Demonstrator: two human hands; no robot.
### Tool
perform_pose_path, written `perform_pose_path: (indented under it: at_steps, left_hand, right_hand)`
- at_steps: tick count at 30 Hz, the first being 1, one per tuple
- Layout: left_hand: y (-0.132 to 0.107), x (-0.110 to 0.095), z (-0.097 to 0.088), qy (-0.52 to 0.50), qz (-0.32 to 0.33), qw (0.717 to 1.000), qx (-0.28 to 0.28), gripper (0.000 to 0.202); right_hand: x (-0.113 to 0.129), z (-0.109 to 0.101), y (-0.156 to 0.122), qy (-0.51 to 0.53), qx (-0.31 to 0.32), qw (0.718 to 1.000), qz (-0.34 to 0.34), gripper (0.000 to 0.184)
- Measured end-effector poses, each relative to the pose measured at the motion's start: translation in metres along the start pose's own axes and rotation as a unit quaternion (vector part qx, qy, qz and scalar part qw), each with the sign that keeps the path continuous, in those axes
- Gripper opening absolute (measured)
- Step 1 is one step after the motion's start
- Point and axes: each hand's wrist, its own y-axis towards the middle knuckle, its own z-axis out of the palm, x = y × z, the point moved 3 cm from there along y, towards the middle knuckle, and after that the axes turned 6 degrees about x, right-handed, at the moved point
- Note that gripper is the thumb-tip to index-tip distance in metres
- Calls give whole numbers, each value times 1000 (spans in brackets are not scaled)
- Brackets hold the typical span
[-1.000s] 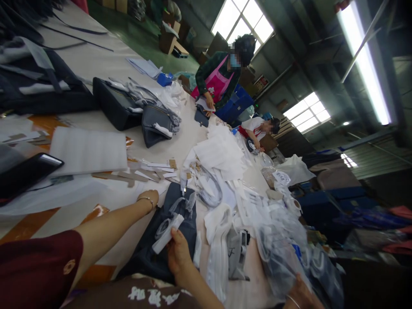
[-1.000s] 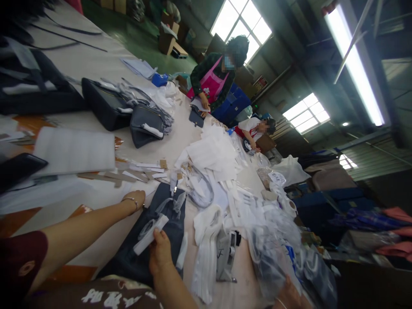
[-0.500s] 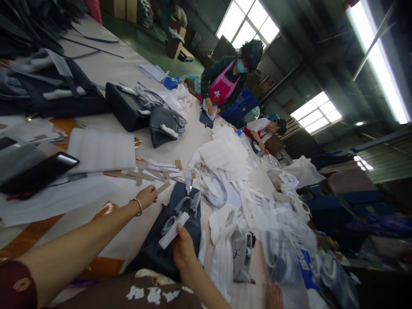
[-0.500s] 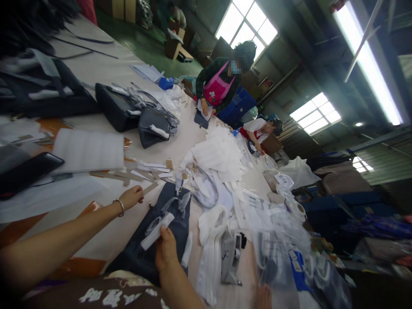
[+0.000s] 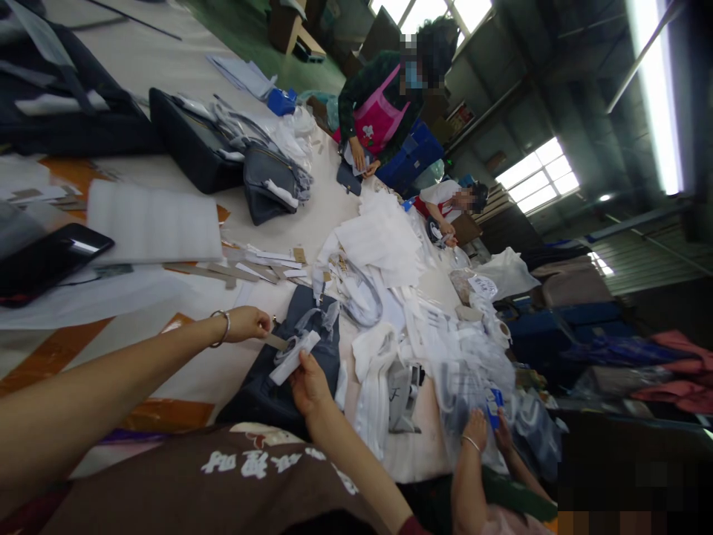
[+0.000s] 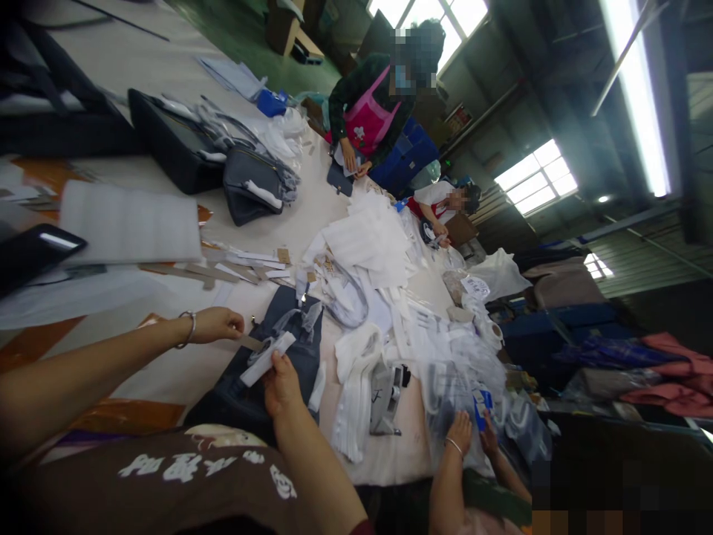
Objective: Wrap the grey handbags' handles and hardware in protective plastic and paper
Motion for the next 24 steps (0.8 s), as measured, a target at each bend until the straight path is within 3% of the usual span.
perform_pose_path:
  at_steps: [5,12,16,18,20,22,24]
  left_hand:
    - [14,-20,5,5,60,997,42,20]
    - [31,-17,14,-87,56,992,74,16]
    - [40,-23,33,-114,42,991,58,18]
    - [39,-20,37,-153,20,987,35,33]
    - [31,-12,37,-276,-10,961,-16,57]
    - [16,-1,39,-438,-55,893,-83,73]
    - [-1,6,48,-539,-95,830,-107,70]
  right_hand:
    - [-1,-2,2,-36,3,999,-16,31]
    - [0,-8,2,-108,-15,993,-34,35]
    - [4,-3,4,-126,-14,991,-41,34]
    - [7,2,3,-128,-23,990,-46,33]
    - [13,5,-4,-140,-21,988,-58,31]
    - [26,1,-19,-151,-13,986,-74,29]
    - [51,-17,-44,-150,-8,984,-90,30]
